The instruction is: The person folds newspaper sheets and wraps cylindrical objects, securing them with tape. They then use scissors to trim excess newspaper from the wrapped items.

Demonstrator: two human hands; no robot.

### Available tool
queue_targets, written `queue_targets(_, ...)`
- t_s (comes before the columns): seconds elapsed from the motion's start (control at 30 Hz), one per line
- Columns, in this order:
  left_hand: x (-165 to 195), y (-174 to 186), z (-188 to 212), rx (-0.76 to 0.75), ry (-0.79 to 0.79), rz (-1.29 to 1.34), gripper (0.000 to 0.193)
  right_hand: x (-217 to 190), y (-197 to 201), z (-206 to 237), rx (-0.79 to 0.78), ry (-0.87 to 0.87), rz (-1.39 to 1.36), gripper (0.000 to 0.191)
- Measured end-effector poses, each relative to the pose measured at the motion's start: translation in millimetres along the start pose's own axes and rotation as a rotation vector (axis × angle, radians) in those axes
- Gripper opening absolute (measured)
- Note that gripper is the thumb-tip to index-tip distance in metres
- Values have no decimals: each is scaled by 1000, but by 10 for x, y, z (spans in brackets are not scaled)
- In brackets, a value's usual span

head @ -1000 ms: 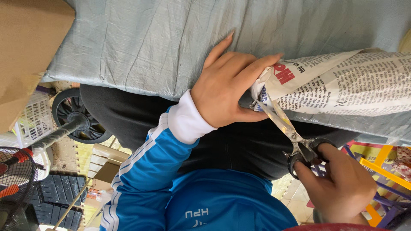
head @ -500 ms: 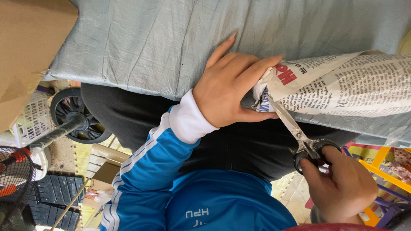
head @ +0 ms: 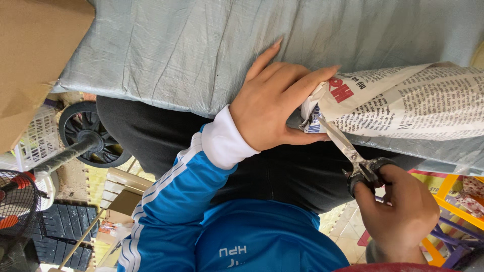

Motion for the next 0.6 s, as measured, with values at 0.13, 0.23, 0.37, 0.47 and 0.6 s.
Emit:
queue_targets(0.13, -7, -14, -6, -11, 22, -9, 90, 12, -59, -2, -19, 19, -103, 47)
queue_targets(0.23, -5, -8, -12, 11, 8, 5, 91, 117, -176, 40, -63, -62, -280, 49)
queue_targets(0.37, -5, -3, -7, 16, 1, 1, 90, 340, -464, 121, -278, -249, -985, 45)
queue_targets(0.47, -4, 5, 4, 23, -1, 6, 90, 488, -599, 144, -426, -288, -1206, 50)
queue_targets(0.6, -8, 0, -4, 24, 1, 3, 90, 628, -706, 121, -533, -262, -1232, 49)
Point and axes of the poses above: each hand's wrist, its own z-axis away from the middle knuckle, its own y-axis out of the back of the hand, x = y × z, the point moved 4 cm from there along -z, towards the middle knuckle, and after that the axes turned 9 degrees about -x, right-handed, at the moved point
